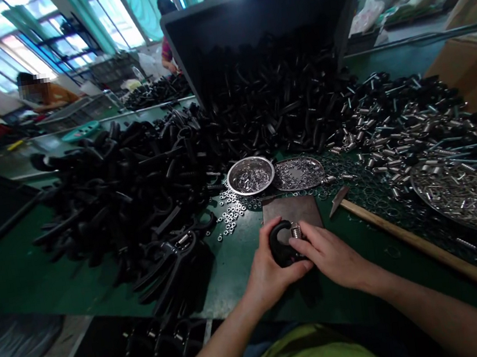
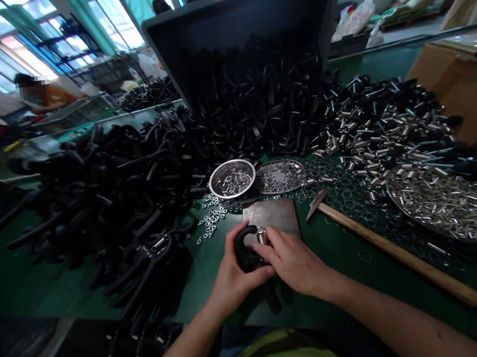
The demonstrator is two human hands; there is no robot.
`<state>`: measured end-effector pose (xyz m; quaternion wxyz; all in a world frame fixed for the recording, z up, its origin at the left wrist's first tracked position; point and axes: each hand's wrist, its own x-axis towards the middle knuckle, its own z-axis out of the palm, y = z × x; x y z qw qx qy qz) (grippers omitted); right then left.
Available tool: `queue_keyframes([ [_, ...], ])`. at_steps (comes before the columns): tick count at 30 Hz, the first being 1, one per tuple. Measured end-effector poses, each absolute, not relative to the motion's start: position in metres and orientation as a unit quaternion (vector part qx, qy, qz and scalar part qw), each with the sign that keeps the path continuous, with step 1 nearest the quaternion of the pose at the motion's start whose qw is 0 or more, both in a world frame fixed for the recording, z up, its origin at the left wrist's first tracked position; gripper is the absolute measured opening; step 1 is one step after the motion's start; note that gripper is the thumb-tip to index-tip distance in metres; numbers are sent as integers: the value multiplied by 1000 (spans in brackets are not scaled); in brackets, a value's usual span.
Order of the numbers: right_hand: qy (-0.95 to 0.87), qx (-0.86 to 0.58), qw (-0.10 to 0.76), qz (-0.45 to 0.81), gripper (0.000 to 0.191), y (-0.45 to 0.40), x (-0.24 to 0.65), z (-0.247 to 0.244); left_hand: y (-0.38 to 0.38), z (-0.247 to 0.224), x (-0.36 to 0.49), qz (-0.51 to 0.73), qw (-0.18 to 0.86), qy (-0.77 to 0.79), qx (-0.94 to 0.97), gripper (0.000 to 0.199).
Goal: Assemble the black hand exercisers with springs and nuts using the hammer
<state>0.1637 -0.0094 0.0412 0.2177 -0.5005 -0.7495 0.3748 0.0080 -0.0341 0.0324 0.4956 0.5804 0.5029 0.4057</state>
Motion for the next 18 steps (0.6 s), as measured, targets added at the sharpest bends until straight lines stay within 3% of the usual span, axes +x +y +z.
queue_keyframes([
  [5,-882,-421,125,171,23,-15,166,41,-33,32,5,371,488,488,621,78],
  [12,-835,-494,55,235,30,18,170,39,-11,15,5,311,488,487,654,78],
  [15,-858,-463,-31,221,32,58,174,42,28,16,-7,285,380,489,731,53],
  [18,-867,-476,-10,145,23,105,160,51,85,22,-28,261,191,584,744,28],
])
